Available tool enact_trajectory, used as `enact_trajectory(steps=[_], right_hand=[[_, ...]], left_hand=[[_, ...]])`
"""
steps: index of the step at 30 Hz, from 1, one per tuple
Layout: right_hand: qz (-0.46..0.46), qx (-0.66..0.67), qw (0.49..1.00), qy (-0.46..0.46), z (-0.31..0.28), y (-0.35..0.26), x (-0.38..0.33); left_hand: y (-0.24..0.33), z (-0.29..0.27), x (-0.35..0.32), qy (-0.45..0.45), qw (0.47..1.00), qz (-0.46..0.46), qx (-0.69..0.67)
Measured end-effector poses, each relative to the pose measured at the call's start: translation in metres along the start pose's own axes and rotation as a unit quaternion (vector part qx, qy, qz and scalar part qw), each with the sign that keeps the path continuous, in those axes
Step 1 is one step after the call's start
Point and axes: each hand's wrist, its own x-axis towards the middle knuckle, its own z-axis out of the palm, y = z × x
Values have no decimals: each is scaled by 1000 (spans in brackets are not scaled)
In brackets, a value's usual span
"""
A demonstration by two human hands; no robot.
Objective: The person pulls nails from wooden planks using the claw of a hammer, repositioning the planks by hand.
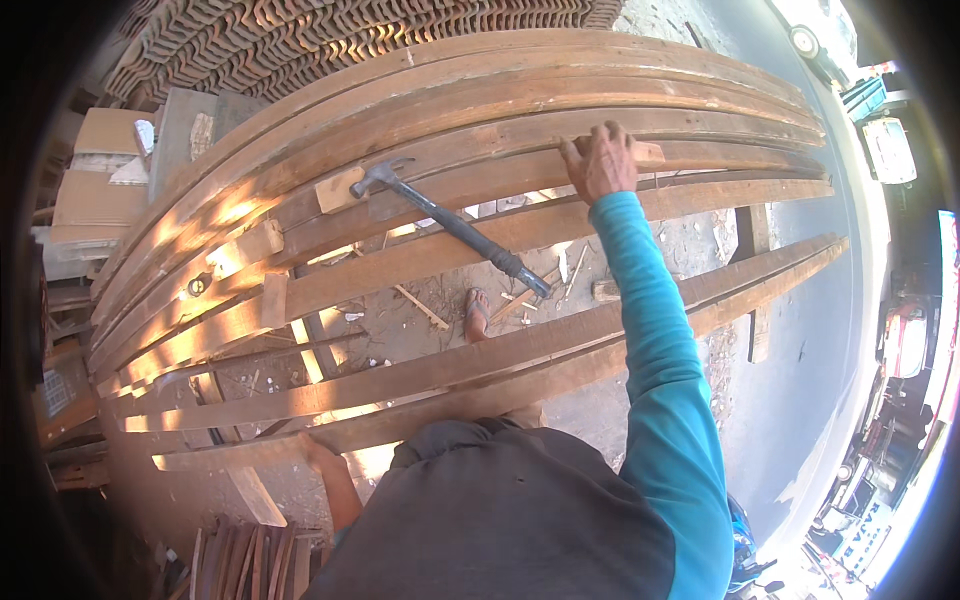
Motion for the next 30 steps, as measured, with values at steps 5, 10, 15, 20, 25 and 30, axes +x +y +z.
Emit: enact_trajectory(steps=[5,10,15,20,25,30], right_hand=[[0,31,995,-100,36,-11,-21],[11,127,991,39,-20,6,-64],[189,247,929,199,-61,34,-158],[428,111,858,263,-18,114,-295],[634,259,697,213,29,133,-362],[533,650,489,232,69,129,-366]], left_hand=[[2,-2,-16,-29,998,19,-57],[8,9,-20,-24,999,31,-27],[4,-1,-5,-29,998,21,-42],[12,7,0,-72,997,-16,-1],[9,-8,26,-148,984,37,94],[-4,0,69,-190,974,25,122]])
